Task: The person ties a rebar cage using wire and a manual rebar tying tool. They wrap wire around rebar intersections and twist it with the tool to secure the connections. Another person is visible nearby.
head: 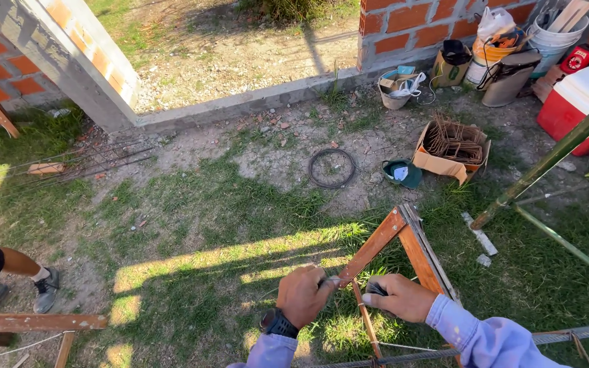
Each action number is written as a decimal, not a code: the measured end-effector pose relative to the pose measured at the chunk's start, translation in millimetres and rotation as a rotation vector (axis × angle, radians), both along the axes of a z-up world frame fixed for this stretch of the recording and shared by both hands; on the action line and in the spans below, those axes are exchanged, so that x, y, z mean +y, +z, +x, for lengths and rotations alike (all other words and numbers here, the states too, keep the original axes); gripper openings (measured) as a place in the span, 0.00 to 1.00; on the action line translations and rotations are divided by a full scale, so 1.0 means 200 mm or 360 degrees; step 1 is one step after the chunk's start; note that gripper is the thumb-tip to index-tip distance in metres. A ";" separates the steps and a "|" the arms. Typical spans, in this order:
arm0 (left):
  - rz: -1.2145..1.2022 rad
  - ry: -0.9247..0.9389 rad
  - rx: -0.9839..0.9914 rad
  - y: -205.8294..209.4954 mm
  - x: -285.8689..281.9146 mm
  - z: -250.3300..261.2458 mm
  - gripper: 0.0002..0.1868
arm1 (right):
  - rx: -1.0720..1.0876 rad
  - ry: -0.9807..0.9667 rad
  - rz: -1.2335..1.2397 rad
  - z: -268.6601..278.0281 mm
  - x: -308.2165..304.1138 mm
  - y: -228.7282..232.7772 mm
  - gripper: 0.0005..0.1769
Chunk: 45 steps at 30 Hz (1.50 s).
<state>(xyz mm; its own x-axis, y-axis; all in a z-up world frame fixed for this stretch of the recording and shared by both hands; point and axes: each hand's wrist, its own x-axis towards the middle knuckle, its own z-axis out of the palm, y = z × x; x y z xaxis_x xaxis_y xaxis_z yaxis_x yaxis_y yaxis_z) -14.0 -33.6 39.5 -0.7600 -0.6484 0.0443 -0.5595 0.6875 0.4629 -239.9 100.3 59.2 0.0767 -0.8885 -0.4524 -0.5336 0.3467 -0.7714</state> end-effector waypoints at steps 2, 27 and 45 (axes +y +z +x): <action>0.0046 -0.0012 0.0046 0.03 0.03 0.02 0.25 | -0.0033 -0.0020 -0.0102 0.00 0.01 -0.07 0.24; 0.2174 0.0097 0.1148 0.05 0.44 -0.12 0.17 | -0.1910 -0.1392 -0.0854 0.18 -0.28 0.31 0.20; 0.0899 -0.0408 0.0040 0.04 0.34 -0.12 0.15 | 0.0552 0.0830 0.0301 0.16 -0.07 0.25 0.25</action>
